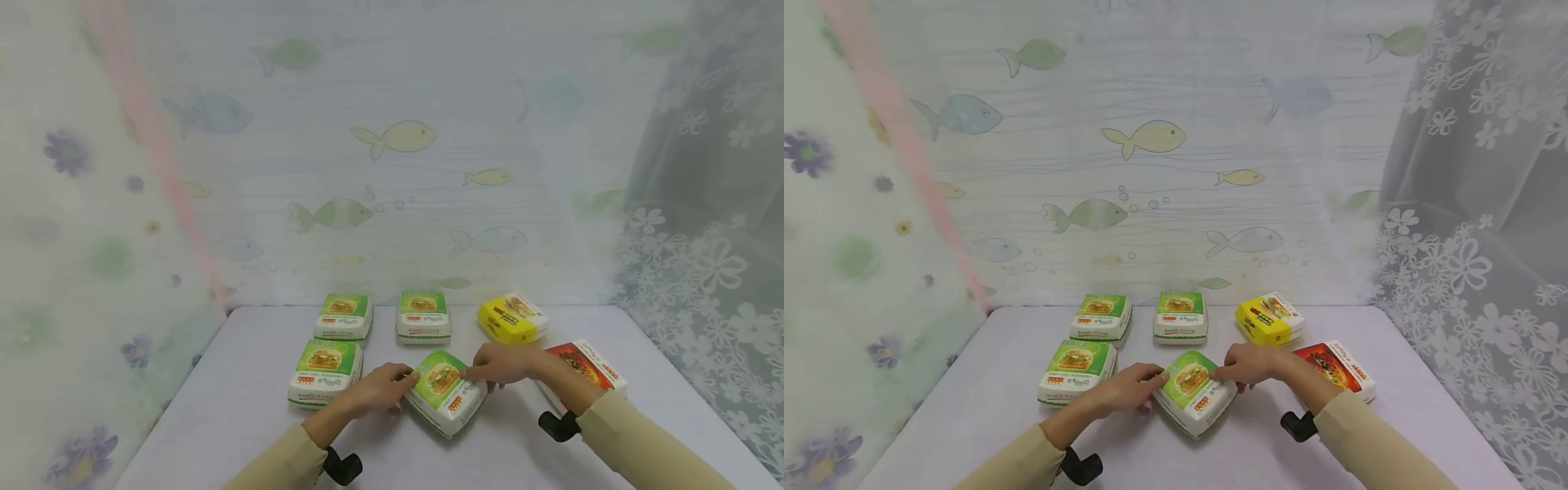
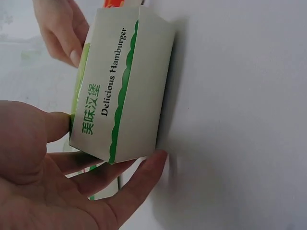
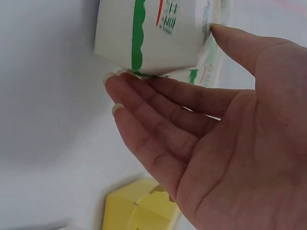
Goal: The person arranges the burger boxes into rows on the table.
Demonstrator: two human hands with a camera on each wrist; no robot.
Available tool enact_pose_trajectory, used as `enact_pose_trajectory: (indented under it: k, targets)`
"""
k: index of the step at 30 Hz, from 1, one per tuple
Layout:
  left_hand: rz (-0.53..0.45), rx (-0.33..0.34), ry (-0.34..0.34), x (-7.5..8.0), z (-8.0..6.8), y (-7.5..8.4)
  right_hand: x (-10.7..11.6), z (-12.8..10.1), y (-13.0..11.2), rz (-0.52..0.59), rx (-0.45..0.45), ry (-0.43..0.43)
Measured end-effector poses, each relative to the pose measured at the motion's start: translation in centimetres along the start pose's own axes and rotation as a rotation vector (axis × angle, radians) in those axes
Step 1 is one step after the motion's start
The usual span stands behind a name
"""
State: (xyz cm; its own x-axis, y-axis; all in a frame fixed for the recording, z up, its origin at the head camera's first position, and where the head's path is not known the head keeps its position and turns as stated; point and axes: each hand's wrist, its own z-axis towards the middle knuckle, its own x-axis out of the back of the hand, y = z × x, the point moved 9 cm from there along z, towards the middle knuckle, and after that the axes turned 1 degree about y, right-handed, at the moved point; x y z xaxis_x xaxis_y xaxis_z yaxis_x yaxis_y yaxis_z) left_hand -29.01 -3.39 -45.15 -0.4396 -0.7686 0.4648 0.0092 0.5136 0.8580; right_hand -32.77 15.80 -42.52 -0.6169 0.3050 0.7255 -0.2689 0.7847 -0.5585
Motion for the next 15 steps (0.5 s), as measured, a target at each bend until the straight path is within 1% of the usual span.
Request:
enact_pose_trajectory:
  k: [4,9,11,12,15]
  targets:
    - [0.002,-0.009,0.017,0.20,0.39,-0.09,-0.39,-0.14,-0.03,0.014,0.030,-0.017]
    - [0.080,0.002,0.043,0.60,0.12,0.03,-0.29,0.15,-0.10,0.034,0.020,-0.022]
    - [0.095,0.016,0.054,0.56,-0.10,0.12,-0.08,0.31,-0.12,0.043,0.016,-0.011]
    - [0.091,0.024,0.055,0.44,-0.19,0.14,0.03,0.41,-0.16,0.046,0.018,-0.003]
    - [0.033,0.046,0.042,-0.15,-0.45,0.19,0.34,0.75,-0.31,0.046,0.031,0.030]
